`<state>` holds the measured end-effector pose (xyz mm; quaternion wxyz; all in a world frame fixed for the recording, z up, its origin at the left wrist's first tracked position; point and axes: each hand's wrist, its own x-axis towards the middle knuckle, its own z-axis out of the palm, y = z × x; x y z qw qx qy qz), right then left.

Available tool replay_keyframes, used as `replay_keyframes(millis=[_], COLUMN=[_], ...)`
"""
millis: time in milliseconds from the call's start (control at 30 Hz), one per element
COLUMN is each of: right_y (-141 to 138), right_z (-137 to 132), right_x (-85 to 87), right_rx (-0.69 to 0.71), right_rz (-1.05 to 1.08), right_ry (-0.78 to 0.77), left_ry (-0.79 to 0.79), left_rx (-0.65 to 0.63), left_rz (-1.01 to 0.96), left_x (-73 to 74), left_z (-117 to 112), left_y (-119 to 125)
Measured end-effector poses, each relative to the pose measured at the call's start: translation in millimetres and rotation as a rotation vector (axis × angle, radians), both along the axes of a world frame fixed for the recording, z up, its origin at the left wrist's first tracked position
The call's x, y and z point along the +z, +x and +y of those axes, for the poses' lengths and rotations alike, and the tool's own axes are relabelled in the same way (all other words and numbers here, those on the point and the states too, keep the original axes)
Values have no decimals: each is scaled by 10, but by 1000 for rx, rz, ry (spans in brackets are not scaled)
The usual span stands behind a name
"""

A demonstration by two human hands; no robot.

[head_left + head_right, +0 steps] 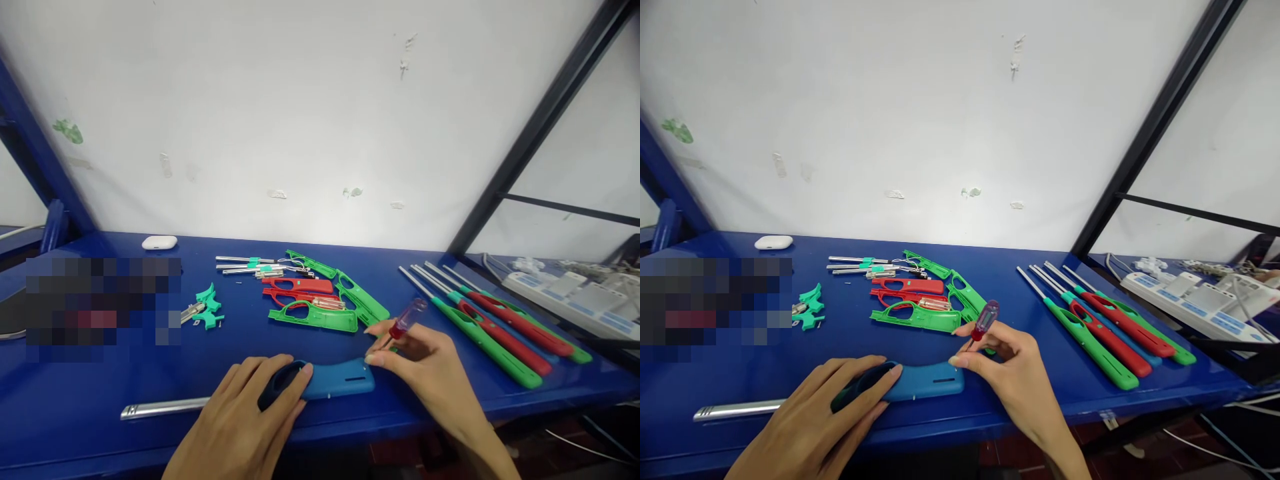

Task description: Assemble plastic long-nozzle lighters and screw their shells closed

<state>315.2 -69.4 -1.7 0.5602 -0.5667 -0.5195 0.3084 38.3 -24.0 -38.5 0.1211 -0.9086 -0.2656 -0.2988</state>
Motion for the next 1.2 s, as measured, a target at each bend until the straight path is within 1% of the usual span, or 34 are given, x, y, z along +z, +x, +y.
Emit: replay_keyframes(millis=[100, 267, 333, 467, 533, 600, 700, 800, 967, 1067, 1200], right_y=[12, 37, 37, 14, 4, 4, 21, 40, 29, 10, 8], right_z=[-18, -38, -45, -50, -45, -37, -22, -5, 14, 10, -22], right_x=[-2, 20, 25, 14, 5, -1, -3, 2, 21, 13, -27], right_rx=[46, 151, 175, 217, 198, 136, 38, 3, 0, 18, 75], right_rz=[-2, -137, -158, -142, -155, -167, -134, -69, 13, 59, 42], right_ry=[8, -16, -19, 54, 92, 93, 64, 4, -94, -84, -69], left_ry=[-4, 18, 40, 54, 49, 50, 63, 74, 90, 74, 63], left_rx=[0, -2, -10, -16, -9, -2, -4, -7, -9, -2, 4], left_rz=[-2, -6, 8, -3, -17, -17, -7, 15, 44, 8, -11], left_x=[9, 37, 57, 79, 79, 77, 76, 78, 76, 74, 72], left_z=[-4, 0, -1, -19, -25, -24, -14, -6, -12, -14, -15], left_y=[1, 21, 41, 67, 63, 53, 47, 49, 35, 29, 25])
